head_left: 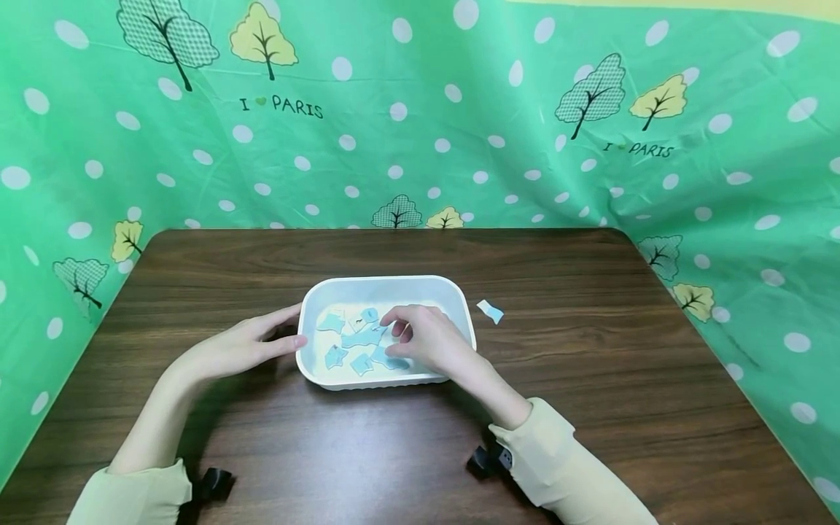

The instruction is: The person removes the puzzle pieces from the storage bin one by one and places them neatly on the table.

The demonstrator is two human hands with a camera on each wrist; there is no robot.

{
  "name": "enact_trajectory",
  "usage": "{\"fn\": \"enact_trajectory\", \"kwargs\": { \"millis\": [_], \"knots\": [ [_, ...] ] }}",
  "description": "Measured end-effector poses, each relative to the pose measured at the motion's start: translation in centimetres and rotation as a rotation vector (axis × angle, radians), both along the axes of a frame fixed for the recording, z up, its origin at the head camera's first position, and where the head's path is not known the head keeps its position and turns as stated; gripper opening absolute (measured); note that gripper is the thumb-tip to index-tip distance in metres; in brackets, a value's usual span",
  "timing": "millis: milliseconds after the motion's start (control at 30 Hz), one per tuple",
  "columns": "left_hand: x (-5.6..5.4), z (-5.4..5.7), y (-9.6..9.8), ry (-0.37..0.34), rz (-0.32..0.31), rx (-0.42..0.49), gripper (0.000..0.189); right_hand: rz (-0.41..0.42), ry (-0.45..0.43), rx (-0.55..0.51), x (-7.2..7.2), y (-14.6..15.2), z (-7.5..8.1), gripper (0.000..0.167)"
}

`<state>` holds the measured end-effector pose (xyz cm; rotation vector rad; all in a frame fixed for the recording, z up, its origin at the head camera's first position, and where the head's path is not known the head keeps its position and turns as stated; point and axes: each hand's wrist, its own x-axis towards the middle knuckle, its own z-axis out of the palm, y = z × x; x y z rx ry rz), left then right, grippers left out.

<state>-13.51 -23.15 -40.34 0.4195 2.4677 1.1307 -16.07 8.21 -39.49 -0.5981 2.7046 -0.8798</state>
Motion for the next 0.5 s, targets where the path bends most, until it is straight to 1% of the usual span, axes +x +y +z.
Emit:
{"fn": "enact_trajectory", "kwargs": {
  "millis": [433, 500],
  "knots": [
    [-0.11, -0.08, -0.01, -0.008, -0.003, 0.008, 0.068, 0.053, 0.003, 0.055, -0.05, -0.41, -0.54, 0.039],
    [-0.15, -0.22, 0.02, -0.009, 0.001, 0.004, 0.068, 0.061, -0.002, 0.062, -0.06, -0.45, -0.54, 0.040]
  ]
}}
